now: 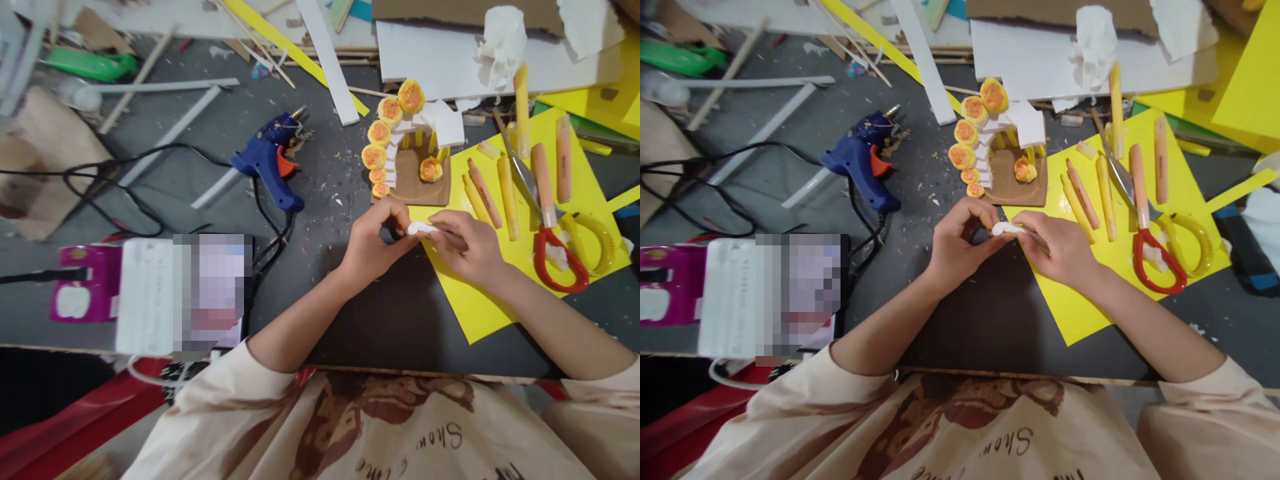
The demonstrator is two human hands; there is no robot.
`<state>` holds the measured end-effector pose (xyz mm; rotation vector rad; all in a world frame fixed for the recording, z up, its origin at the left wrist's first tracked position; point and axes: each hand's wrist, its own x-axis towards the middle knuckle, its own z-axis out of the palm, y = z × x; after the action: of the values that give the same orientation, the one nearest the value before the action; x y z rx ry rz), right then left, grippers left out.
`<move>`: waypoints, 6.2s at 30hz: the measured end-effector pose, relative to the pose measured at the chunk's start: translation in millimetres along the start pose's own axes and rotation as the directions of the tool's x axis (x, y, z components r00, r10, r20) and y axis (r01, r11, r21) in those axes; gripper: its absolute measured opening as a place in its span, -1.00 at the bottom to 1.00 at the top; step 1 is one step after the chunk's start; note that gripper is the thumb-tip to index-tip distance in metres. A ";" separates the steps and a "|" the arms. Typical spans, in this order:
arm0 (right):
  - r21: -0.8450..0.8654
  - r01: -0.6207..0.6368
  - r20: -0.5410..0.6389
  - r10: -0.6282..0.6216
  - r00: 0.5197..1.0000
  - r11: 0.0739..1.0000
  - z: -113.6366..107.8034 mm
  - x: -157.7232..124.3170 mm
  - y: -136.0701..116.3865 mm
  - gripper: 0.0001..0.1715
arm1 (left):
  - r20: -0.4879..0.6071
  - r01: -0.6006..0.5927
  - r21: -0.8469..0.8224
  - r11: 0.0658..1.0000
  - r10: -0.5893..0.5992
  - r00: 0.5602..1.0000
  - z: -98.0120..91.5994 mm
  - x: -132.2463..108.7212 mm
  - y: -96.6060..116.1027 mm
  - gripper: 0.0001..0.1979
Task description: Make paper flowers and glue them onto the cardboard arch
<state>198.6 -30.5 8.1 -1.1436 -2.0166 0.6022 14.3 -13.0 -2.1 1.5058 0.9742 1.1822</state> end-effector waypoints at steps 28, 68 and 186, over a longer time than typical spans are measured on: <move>-0.359 0.387 -0.012 -0.418 0.908 0.850 -2.1 5.5 2.8 -0.89 | 0.200 0.474 -0.322 0.820 -0.431 0.880 -4.1 9.9 16.9 -0.58; 0.403 -0.398 0.084 0.399 0.913 0.824 1.5 6.9 -18.3 -0.60 | 0.244 -0.443 0.577 0.686 0.372 0.895 -9.5 -1.7 2.0 -0.88; 0.009 0.035 -0.150 -0.033 0.988 0.999 4.1 2.4 -4.2 -0.88 | 0.164 -0.406 0.604 0.685 0.392 0.905 -1.7 -11.2 2.6 -0.84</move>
<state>192.4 -30.7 9.3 -1.1111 -1.8979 0.4951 10.3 -23.9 -1.8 2.3674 1.1240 1.1860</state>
